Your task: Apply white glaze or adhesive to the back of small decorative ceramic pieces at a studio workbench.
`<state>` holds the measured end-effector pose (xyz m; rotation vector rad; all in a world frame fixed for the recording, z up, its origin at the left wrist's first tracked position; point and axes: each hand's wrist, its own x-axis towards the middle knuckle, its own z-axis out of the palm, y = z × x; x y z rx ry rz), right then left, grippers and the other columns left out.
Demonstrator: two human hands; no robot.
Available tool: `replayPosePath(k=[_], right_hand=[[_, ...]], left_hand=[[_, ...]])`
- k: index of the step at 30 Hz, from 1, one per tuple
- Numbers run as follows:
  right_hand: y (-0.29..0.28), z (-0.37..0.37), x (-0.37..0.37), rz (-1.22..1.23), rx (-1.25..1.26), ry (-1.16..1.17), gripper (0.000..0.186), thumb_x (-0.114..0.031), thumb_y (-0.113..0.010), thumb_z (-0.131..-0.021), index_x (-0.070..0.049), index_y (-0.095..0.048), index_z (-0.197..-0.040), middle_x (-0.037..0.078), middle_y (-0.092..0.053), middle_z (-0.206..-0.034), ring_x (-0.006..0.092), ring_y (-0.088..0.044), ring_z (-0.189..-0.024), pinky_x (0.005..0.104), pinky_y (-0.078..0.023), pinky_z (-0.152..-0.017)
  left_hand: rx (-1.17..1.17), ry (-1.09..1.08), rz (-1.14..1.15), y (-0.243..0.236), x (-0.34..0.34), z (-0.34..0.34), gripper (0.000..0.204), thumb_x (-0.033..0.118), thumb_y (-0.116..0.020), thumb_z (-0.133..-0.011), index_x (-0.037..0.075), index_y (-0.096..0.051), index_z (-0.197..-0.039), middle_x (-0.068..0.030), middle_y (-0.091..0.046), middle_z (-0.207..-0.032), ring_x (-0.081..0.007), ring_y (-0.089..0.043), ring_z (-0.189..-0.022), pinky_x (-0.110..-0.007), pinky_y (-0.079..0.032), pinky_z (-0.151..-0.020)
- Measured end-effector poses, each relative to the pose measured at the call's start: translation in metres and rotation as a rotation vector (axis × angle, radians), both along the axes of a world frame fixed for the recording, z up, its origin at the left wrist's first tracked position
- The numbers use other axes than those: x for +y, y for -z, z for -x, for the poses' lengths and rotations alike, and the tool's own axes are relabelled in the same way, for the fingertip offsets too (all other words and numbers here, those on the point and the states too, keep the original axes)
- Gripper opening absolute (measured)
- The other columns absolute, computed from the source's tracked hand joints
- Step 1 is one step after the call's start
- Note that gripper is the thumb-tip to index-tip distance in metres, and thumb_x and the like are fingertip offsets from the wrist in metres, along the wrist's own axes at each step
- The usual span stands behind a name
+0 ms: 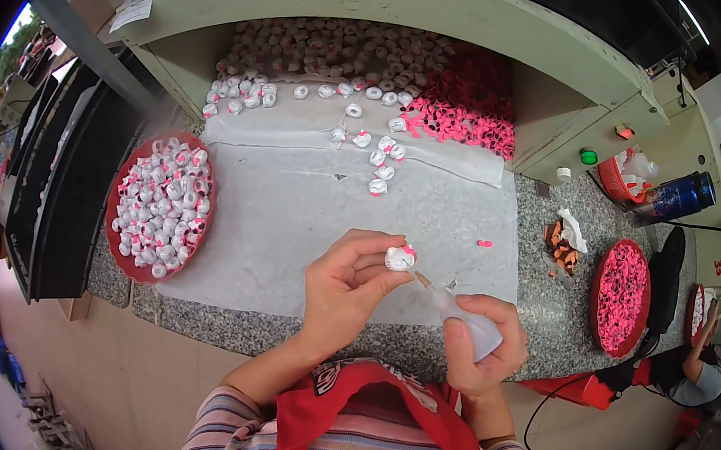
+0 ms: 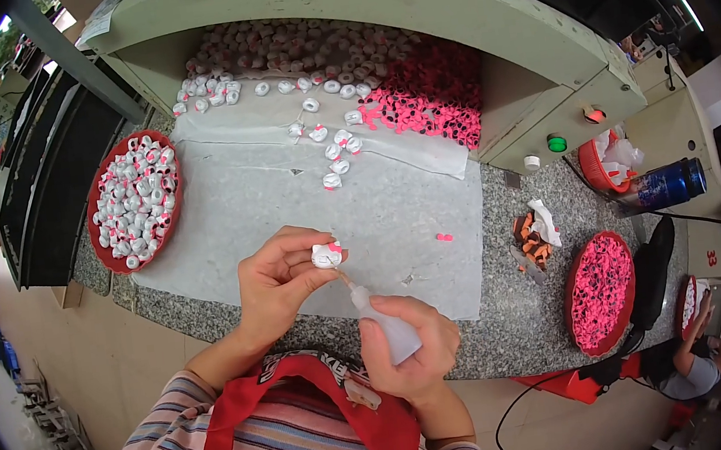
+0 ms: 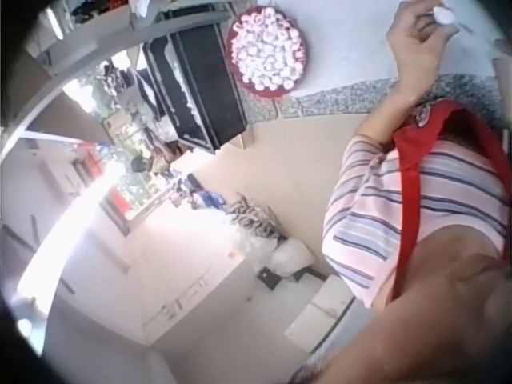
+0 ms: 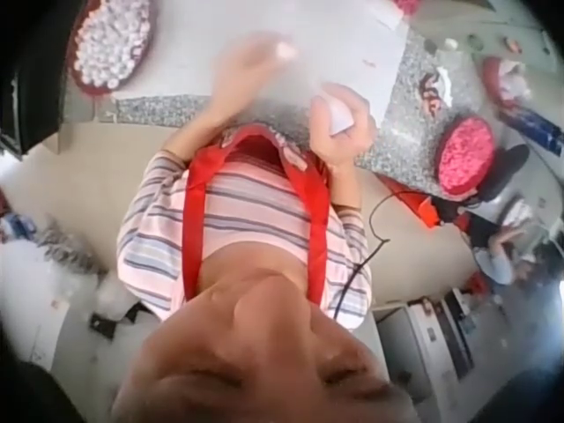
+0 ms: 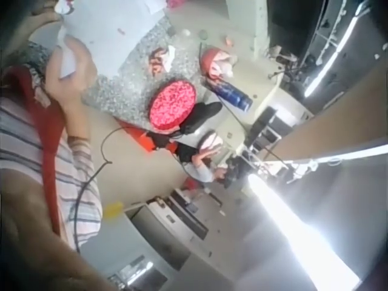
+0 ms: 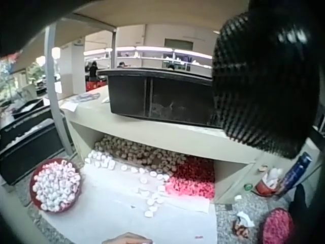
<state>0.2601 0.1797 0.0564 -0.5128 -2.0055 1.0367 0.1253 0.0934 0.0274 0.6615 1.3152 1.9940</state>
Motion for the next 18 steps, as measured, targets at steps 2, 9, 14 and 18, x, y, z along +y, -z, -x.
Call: replayPosePath(k=[2, 9, 14, 18], right_hand=[[0.0007, 0.0008, 0.0002, 0.005, 0.007, -0.002, 0.018, -0.006, -0.062, -0.070, 0.001, -0.058, -0.086, 0.011, -0.061, -0.080, 0.0169, -0.059, -0.068, 0.0254, -0.046, -0.062], [-0.0036, 0.0044, 0.0025, -0.065, 0.001, -0.066, 0.017, -0.005, -0.062, -0.067, 0.000, -0.058, -0.083, 0.011, -0.062, -0.075, 0.0170, -0.060, -0.063, 0.0252, -0.047, -0.059], [-0.0063, 0.0008, 0.0040, -0.026, -0.039, -0.066, 0.016, -0.005, -0.062, -0.067, 0.000, -0.058, -0.082, 0.010, -0.063, -0.074, 0.0166, -0.060, -0.062, 0.0250, -0.047, -0.058], [-0.0039, 0.0016, 0.0055, -0.079, -0.006, -0.048, 0.020, -0.003, -0.065, -0.066, 0.000, -0.058, -0.084, 0.011, -0.063, -0.074, 0.0203, -0.062, -0.059, 0.0266, -0.049, -0.053]], left_hand=[[0.016, -0.002, -0.004, -0.0001, 0.0001, 0.0002, 0.030, -0.014, -0.056, -0.075, -0.007, -0.051, -0.104, -0.0125, -0.050, -0.104, -0.0220, -0.057, -0.097, -0.031, -0.051, -0.081], [0.116, -0.030, 0.031, 0.0009, -0.0008, 0.0015, 0.029, -0.012, -0.056, -0.074, -0.004, -0.056, -0.103, -0.0094, -0.051, -0.103, -0.0178, -0.056, -0.094, -0.028, -0.052, -0.079], [0.197, -0.045, 0.084, -0.0005, -0.0020, 0.0025, 0.029, -0.014, -0.056, -0.074, -0.008, -0.054, -0.102, -0.0137, -0.051, -0.105, -0.0207, -0.057, -0.094, -0.030, -0.051, -0.081], [0.086, -0.025, 0.074, -0.0035, -0.0010, 0.0011, 0.030, -0.013, -0.056, -0.074, -0.006, -0.054, -0.104, -0.0120, -0.052, -0.104, -0.0190, -0.057, -0.095, -0.028, -0.050, -0.082]])
